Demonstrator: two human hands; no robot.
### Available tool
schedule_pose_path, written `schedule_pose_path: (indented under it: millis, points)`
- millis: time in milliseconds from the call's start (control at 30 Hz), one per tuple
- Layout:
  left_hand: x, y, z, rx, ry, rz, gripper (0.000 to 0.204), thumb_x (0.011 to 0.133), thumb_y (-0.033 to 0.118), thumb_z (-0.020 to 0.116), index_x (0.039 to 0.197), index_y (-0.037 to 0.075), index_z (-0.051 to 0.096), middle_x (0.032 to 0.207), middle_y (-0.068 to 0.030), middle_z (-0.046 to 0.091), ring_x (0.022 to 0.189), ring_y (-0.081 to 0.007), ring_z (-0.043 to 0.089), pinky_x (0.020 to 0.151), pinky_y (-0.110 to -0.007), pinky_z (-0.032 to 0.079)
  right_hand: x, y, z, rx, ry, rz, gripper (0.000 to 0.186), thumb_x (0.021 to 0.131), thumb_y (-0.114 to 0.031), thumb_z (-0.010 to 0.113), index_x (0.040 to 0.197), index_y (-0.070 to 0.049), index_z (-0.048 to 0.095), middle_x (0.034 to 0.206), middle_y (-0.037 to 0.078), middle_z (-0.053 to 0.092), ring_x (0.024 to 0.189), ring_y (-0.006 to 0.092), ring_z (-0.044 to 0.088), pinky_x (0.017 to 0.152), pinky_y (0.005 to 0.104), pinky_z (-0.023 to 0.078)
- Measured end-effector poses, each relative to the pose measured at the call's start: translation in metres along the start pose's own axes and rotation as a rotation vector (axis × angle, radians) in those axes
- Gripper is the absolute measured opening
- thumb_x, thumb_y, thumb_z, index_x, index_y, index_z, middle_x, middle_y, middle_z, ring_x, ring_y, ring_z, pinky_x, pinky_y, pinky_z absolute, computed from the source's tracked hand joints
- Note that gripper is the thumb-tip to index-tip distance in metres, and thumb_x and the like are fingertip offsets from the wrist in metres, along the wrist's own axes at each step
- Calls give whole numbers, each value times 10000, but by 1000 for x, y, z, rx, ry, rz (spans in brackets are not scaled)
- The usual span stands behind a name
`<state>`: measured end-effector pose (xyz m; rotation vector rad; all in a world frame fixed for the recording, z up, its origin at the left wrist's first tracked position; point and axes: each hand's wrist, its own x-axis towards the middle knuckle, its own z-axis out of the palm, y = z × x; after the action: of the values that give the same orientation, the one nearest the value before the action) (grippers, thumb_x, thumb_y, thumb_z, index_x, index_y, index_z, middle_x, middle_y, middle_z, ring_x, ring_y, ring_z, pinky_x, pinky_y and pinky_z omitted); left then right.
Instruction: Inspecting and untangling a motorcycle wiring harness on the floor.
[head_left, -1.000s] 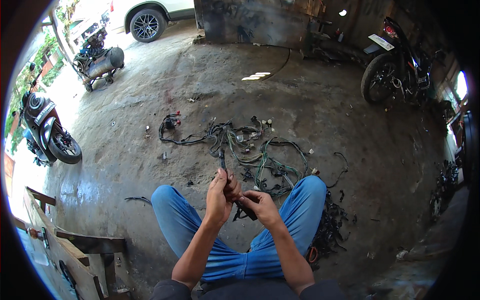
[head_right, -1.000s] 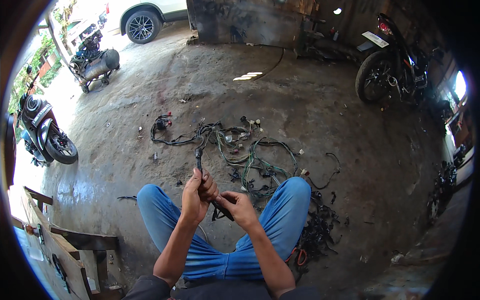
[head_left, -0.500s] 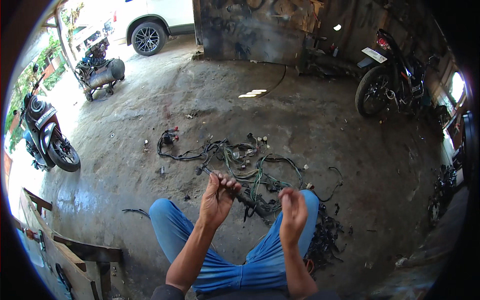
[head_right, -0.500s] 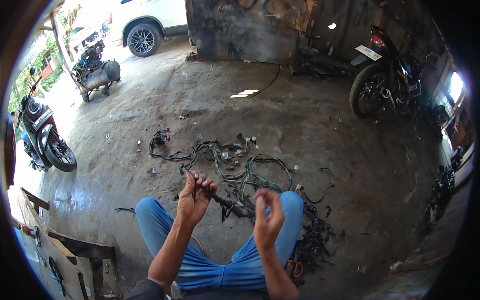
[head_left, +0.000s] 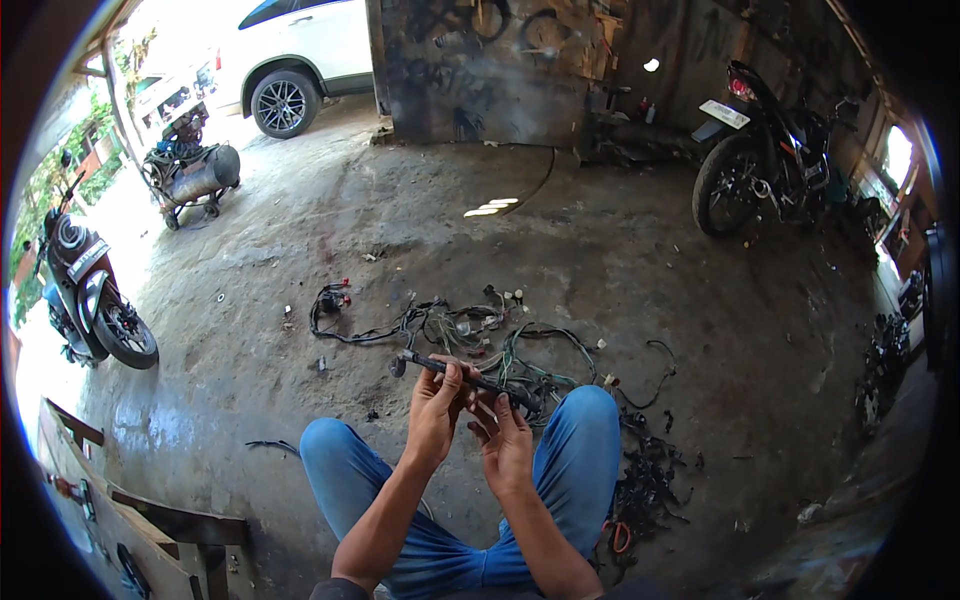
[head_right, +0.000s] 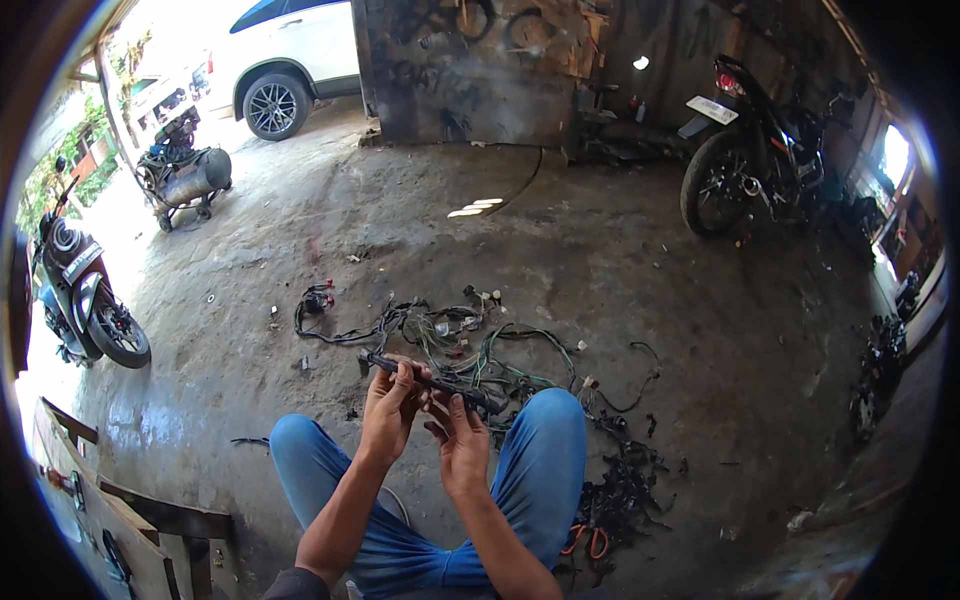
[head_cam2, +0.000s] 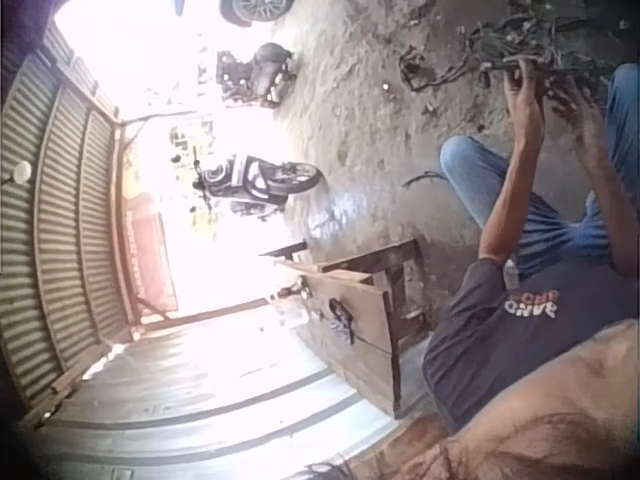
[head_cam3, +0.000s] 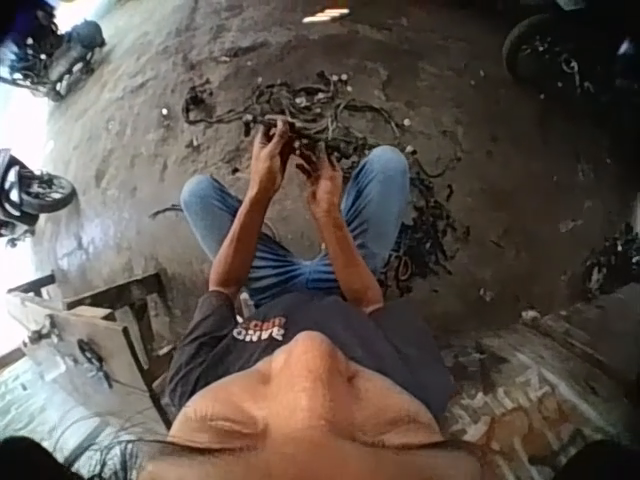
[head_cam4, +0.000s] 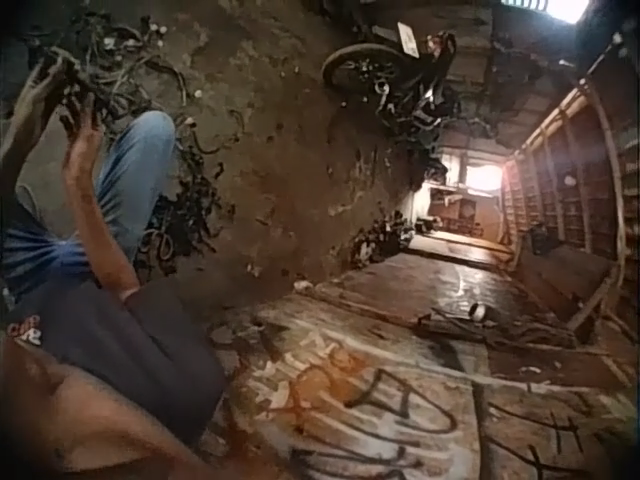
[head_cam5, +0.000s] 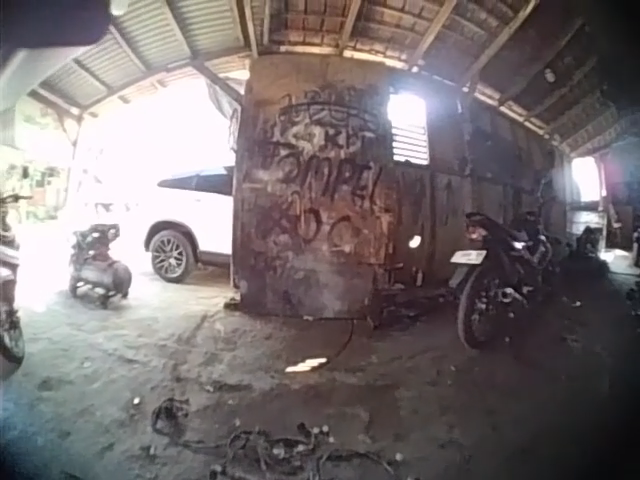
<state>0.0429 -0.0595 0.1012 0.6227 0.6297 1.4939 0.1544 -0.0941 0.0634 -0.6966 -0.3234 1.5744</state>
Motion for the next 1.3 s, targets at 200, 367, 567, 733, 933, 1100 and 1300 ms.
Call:
schedule_pose_path:
  millis: [200, 367, 567, 733, 933, 1100, 1300]
  points:
    - [0, -5, -19, 321, -34, 39, 222, 981, 169, 701, 1139, 77, 575, 1054, -49, 660, 796, -84, 572, 673, -252, 445, -7, 5, 3, -66, 104, 29, 277, 1032, -304, 616, 1063, -41, 697, 850, 27, 707, 812, 168, 721, 678, 282, 547]
    - [13, -13, -40, 378, -143, -64, 214, 997, 198, 683, 1129, 74, 568, 1061, -52, 676, 897, -120, 642, 745, -290, 538, -12, 1, 7, -119, 134, 143, 302, 1015, -332, 642, 1055, -36, 688, 697, -18, 598, 723, 157, 689, 639, 278, 523]
    - [13, -39, -51, 439, -171, -59, 230, 1025, 228, 633, 1144, 63, 524, 1032, -68, 700, 1003, -154, 666, 810, -319, 569, -14, -5, 5, -165, 238, 236, 275, 1017, -305, 636, 1045, -37, 691, 614, -48, 515, 642, 142, 638, 567, 277, 470]
    - [10, -35, -72, 498, -230, -49, 238, 1026, 217, 634, 1145, 50, 513, 1041, -68, 658, 1007, -173, 666, 864, -354, 553, -2, -21, -1, -626, 125, 80, 254, 983, -215, 678, 897, 18, 731, 550, -41, 503, 501, 104, 580, 456, 219, 388]
    - [15, -6, -79, 430, -396, -228, 296, 1029, 299, 624, 1165, 58, 518, 1088, -94, 687, 1035, -212, 687, 929, -410, 565, 54, -42, -27, -739, -84, 211, 237, 985, -208, 691, 866, -7, 731, 598, -66, 497, 516, 22, 414, 482, 209, 318]
    - [18, 0, -81, 372, -407, -210, 265, 995, 280, 683, 1109, 53, 606, 1052, -79, 709, 1022, -178, 683, 917, -374, 554, 73, -19, -30, -765, -185, 289, 208, 985, -229, 697, 908, -40, 734, 695, -68, 589, 596, 24, 450, 556, 221, 344]
    - [22, -19, -89, 414, -243, -97, 256, 956, 267, 735, 1072, 49, 669, 1015, -91, 750, 1011, -163, 686, 919, -350, 528, 45, -12, -14, -1071, 277, -566, 243, 1035, -198, 602, 951, 16, 683, 870, 55, 694, 735, 82, 596, 622, 244, 451]
